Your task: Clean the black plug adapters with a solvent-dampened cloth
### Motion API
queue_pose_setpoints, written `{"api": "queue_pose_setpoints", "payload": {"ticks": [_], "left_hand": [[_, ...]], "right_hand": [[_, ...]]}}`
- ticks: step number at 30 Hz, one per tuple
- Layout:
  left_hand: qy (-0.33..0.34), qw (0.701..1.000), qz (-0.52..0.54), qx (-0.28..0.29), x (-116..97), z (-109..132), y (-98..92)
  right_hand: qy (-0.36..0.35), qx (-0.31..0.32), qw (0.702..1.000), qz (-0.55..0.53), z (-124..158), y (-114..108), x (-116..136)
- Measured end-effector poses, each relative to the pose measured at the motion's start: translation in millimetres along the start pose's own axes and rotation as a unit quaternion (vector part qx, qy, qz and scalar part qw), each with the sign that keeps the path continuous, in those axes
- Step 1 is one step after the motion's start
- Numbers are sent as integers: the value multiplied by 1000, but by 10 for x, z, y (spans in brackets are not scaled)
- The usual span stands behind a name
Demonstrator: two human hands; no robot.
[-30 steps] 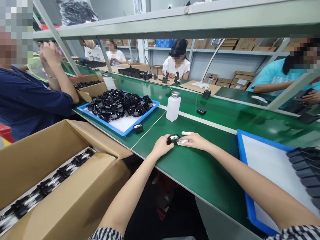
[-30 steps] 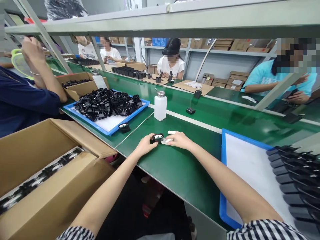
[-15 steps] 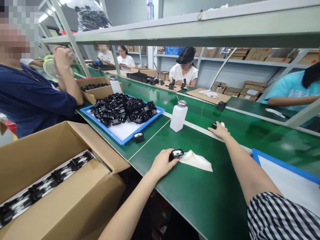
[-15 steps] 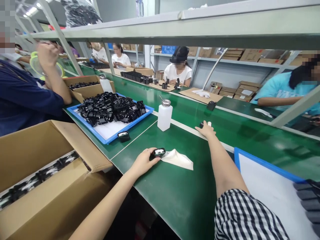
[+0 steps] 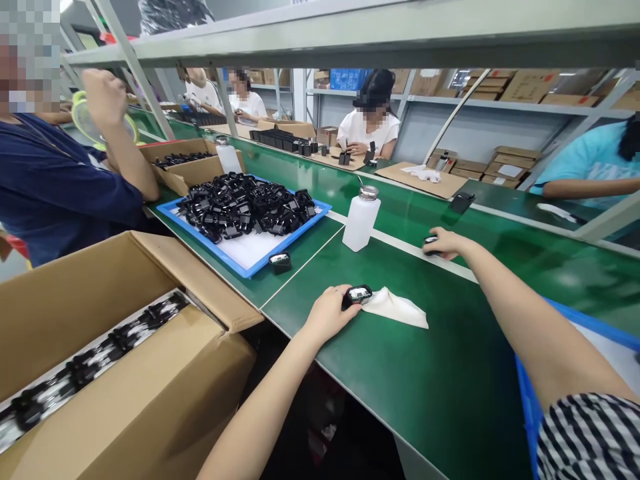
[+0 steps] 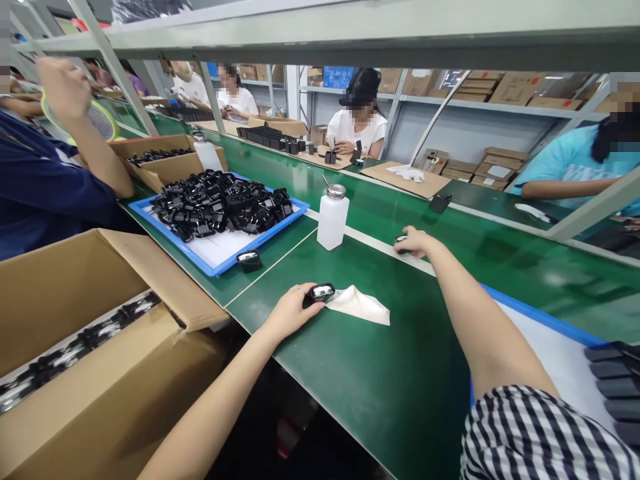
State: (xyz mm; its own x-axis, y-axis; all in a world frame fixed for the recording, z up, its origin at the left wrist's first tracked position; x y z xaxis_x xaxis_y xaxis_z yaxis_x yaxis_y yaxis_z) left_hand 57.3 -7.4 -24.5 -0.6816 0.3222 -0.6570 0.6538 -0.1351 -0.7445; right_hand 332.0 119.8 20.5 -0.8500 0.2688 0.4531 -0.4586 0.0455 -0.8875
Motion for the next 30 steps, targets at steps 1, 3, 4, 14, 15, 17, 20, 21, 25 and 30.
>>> {"api": "queue_pose_setpoints", "payload": {"ticks": [1, 3, 4, 14, 15, 17, 20, 21, 25, 30], "left_hand": [[0, 1000, 1, -1, 0, -1, 0], [-3, 1000, 12, -7, -4, -10, -2], [-7, 1000, 25, -12, -7, -20, -3], [-31, 999, 31, -5, -60, -109, 77], [-21, 999, 25, -2, -66, -108, 79], [-1, 1000, 17, 2, -74, -104, 81], [19, 1000, 20, 7, -76, -98, 81], [19, 1000, 22, 7, -72, -96, 80], [8, 1000, 27, 2, -63, -85, 73], [-9, 1000, 18, -7, -62, -84, 79]], "right_hand": [[-21, 25, 999, 12, 83, 66, 139], [-100, 40, 993, 53, 292, 209, 452], [-146, 30, 986, 73, 413, 286, 599], [-232, 11, 961, 150, 1063, 623, 854], [-229, 3, 962, 149, 1102, 574, 828], [-230, 25, 961, 151, 1191, 557, 761], [-231, 93, 958, 144, 1315, 681, 641], [-233, 105, 957, 138, 1341, 729, 614], [-241, 106, 959, 100, 1355, 840, 598], [-209, 96, 972, 47, 1258, 769, 589]]}}
Point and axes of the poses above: each hand's wrist, its own z-axis away from the middle knuckle, its own y-axis out of the palm, x = y × z, the point moved 6 cm from there along -z, towards the middle knuckle, and after that the axes turned 3 degrees about -z, right-handed, at the moved point
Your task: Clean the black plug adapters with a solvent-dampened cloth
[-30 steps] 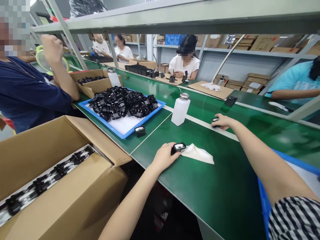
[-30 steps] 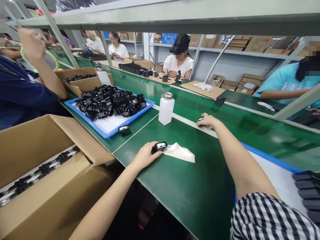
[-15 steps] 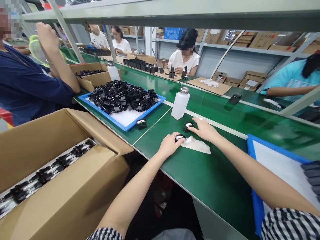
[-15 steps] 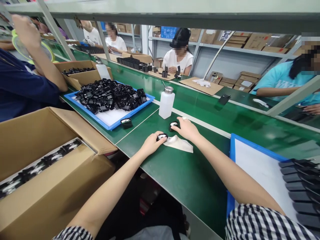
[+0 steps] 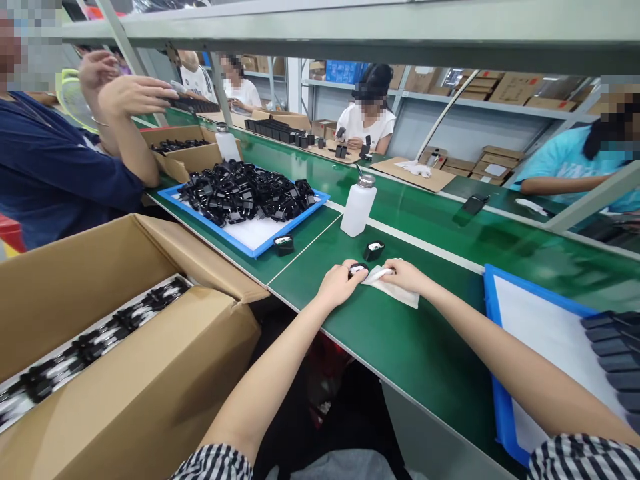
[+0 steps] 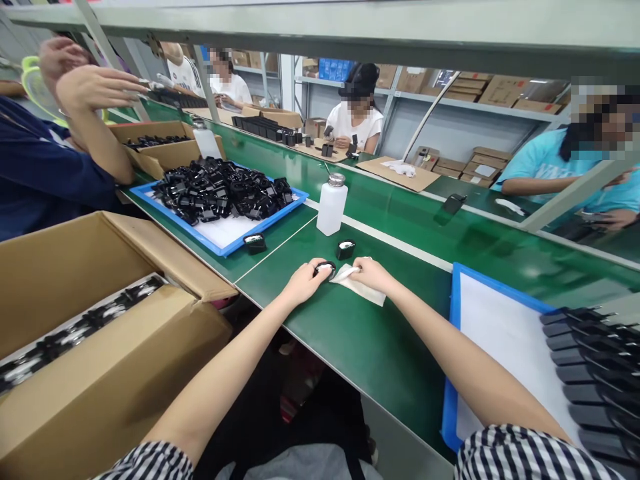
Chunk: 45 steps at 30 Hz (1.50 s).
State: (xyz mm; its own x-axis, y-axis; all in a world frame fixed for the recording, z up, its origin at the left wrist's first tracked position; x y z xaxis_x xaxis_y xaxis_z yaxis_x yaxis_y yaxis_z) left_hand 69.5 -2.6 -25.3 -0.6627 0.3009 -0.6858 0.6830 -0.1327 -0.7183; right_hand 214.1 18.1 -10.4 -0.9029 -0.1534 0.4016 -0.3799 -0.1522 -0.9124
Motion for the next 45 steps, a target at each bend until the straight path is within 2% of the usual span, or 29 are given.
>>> {"api": "queue_pose_setpoints", "payload": {"ticks": [3, 5, 7, 9, 11, 14, 17, 20, 24, 26, 28, 30, 32, 33, 34, 36, 39, 40, 42, 45], "left_hand": [[-13, 1000, -9, -6, 24, -8, 0], [-14, 1000, 5, 3, 38, -9, 2], [-15, 999, 32, 18, 51, -6, 4], [-17, 998, 49, 25, 62, -4, -4], [-25, 998, 53, 23, 79, -7, -16], [-34, 997, 60, 23, 99, -18, -18], [-37, 997, 62, 31, 106, -27, -12], [-36, 997, 54, 39, 98, -27, -11], [-16, 998, 48, 38, 72, -18, -25], [-5, 998, 50, 37, 68, -11, -27], [9, 998, 52, 46, 65, -7, -15], [23, 997, 56, 49, 61, -7, -5], [27, 997, 58, 47, 63, -13, -1], [27, 997, 59, 47, 64, -16, 1], [27, 997, 58, 50, 63, -18, 5], [30, 997, 52, 51, 55, -19, 5], [45, 997, 44, 37, 31, -11, -17], [48, 997, 45, 35, 26, -6, -21], [38, 997, 56, 43, 34, 0, -13], [2, 997, 58, 52, 63, -10, 4]], "right_hand": [[68, -71, 995, -35, -4, -154, -108], [80, -121, 982, -118, 13, -218, -109], [49, -163, 965, -201, 43, -232, -10], [10, -184, 957, -222, 89, -181, 164], [-18, -178, 964, -195, 144, -55, 368], [-100, -151, 975, -132, 244, 172, 678], [-142, -154, 974, -90, 340, 295, 790], [-136, -147, 975, -94, 404, 302, 722], [-162, -103, 975, -113, 440, 231, 645], [-138, -94, 973, -157, 389, 162, 557], [-67, -124, 962, -232, 301, 59, 392], [8, -184, 941, -284, 238, -42, 217], [45, -224, 932, -281, 219, -81, 143], [45, -226, 937, -263, 221, -62, 163], [29, -220, 946, -238, 229, -22, 225], [-52, -192, 965, -171, 272, 103, 457], [-170, -167, 967, -93, 391, 281, 804], [-175, -160, 967, -93, 417, 308, 852], [-140, -138, 970, -142, 431, 304, 832], [-81, -70, 950, -292, 389, 195, 666]]}}
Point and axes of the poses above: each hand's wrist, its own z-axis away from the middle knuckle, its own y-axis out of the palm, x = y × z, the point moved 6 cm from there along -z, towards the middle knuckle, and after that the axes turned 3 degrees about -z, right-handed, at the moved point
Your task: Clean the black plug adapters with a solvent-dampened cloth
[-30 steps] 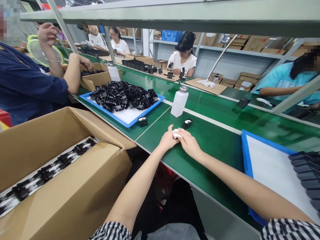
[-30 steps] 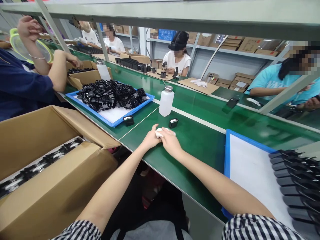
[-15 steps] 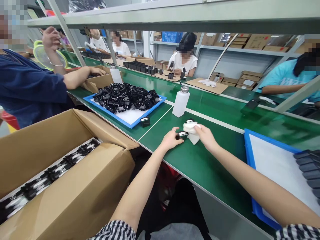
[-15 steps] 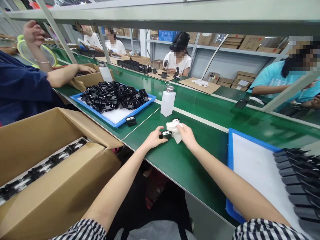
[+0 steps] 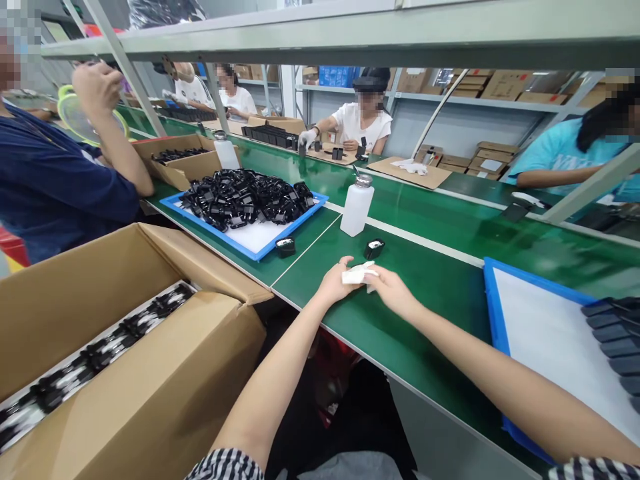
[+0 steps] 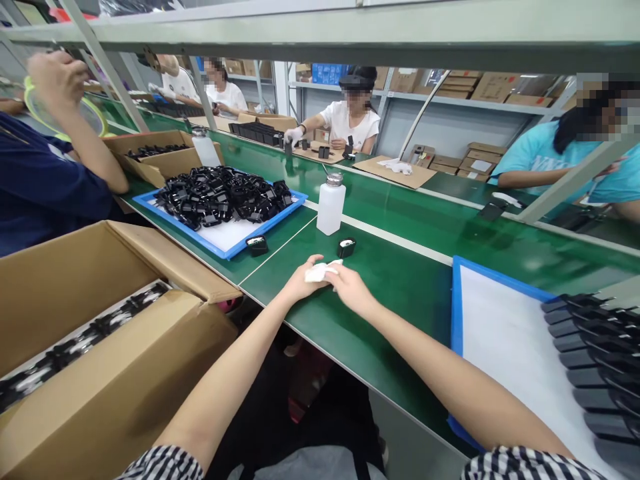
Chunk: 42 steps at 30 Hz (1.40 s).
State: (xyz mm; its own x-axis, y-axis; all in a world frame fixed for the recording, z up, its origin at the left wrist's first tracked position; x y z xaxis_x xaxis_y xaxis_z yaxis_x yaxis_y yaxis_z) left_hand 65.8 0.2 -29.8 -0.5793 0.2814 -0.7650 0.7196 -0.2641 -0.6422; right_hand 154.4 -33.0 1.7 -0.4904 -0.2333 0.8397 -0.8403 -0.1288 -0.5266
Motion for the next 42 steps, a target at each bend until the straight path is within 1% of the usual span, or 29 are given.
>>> {"api": "queue_pose_setpoints", "payload": {"ticks": [2, 3, 4, 5, 7, 9, 10, 12, 14, 17, 20, 22, 26, 30, 34, 38, 40, 42], "left_hand": [[-9, 1000, -26, -1, -11, -24, -1], [-11, 999, -41, -1, -23, -41, -3], [-18, 998, -52, -1, -34, -60, -8], [-29, 998, -59, -2, -42, -80, -14], [-65, 995, -75, -19, -47, -115, -46], [-103, 988, -107, -51, -47, -141, -93], [-116, 983, -127, -69, -50, -154, -116], [-116, 974, -167, -97, -78, -195, -149], [-89, 968, -206, -113, -132, -267, -165], [-38, 964, -241, -106, -222, -418, -165], [-8, 969, -230, -87, -278, -545, -138], [-6, 971, -222, -90, -281, -578, -115], [-3, 976, -186, -109, -234, -557, -47], [3, 989, -128, -81, -192, -574, 49], [-31, 989, -99, -102, -165, -618, 63], [-58, 989, -68, -116, -126, -636, 64], [-61, 990, -61, -115, -103, -636, 61], [-55, 991, -66, -107, -88, -638, 61]], "right_hand": [[36, 2, 994, -103, -76, -213, -61], [51, -13, 989, -138, -129, -348, -102], [68, -42, 985, -152, -187, -496, -154], [86, -83, 983, -139, -245, -654, -215], [115, -173, 977, -56, -346, -943, -326], [123, -235, 964, 36, -430, -1116, -392], [121, -247, 959, 65, -470, -1143, -413], [114, -249, 958, 89, -536, -1109, -443], [104, -241, 959, 107, -577, -1022, -444], [93, -230, 961, 124, -601, -907, -416], [91, -223, 961, 137, -611, -859, -404], [90, -219, 961, 143, -614, -841, -412], [84, -206, 963, 151, -605, -775, -437], [83, -190, 966, 157, -566, -677, -410], [75, -164, 968, 176, -524, -586, -325], [65, -135, 962, 230, -503, -476, -306], [28, -136, 957, 255, -484, -390, -292], [-37, -137, 954, 263, -449, -283, -245]]}}
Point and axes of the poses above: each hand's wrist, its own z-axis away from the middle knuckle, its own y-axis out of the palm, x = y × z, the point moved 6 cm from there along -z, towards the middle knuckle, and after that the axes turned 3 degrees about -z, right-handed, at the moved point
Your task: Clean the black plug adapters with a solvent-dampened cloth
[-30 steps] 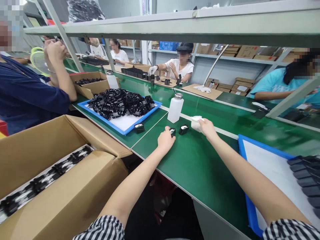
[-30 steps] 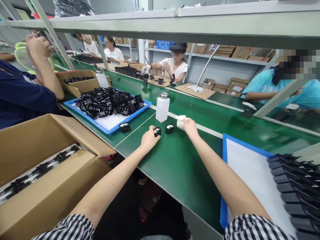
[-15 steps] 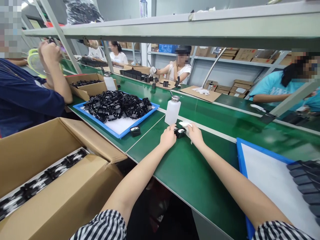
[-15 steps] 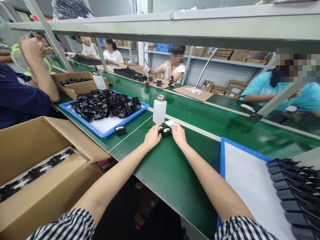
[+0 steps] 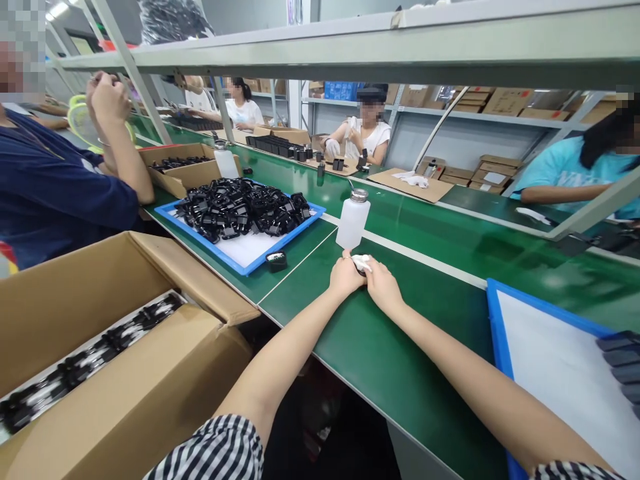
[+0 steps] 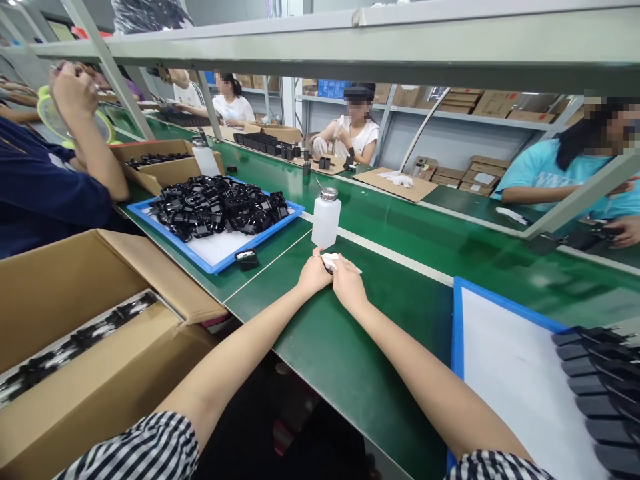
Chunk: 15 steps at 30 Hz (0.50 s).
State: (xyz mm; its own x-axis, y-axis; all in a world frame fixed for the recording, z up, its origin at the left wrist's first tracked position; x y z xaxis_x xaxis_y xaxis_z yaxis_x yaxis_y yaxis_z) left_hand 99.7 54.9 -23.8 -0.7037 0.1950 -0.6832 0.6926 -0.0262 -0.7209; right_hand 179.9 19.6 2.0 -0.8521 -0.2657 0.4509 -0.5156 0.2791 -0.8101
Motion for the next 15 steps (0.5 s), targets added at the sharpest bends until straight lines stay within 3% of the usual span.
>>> {"api": "queue_pose_setpoints", "payload": {"ticks": [3, 9, 12, 15], "left_hand": [[11, 1000, -8, 12, 13, -11, 5], [15, 998, -38, 38, 33, 8, -35], [76, 993, -35, 83, 29, 163, -76], [152, 981, -31, 120, 25, 411, -199]], "right_hand": [[-23, -1, 999, -43, 80, 35, 85], [67, 104, 976, -182, 198, -169, 75], [168, 145, 945, -241, 233, -298, -148], [255, 137, 940, -181, 249, -391, -474]]}}
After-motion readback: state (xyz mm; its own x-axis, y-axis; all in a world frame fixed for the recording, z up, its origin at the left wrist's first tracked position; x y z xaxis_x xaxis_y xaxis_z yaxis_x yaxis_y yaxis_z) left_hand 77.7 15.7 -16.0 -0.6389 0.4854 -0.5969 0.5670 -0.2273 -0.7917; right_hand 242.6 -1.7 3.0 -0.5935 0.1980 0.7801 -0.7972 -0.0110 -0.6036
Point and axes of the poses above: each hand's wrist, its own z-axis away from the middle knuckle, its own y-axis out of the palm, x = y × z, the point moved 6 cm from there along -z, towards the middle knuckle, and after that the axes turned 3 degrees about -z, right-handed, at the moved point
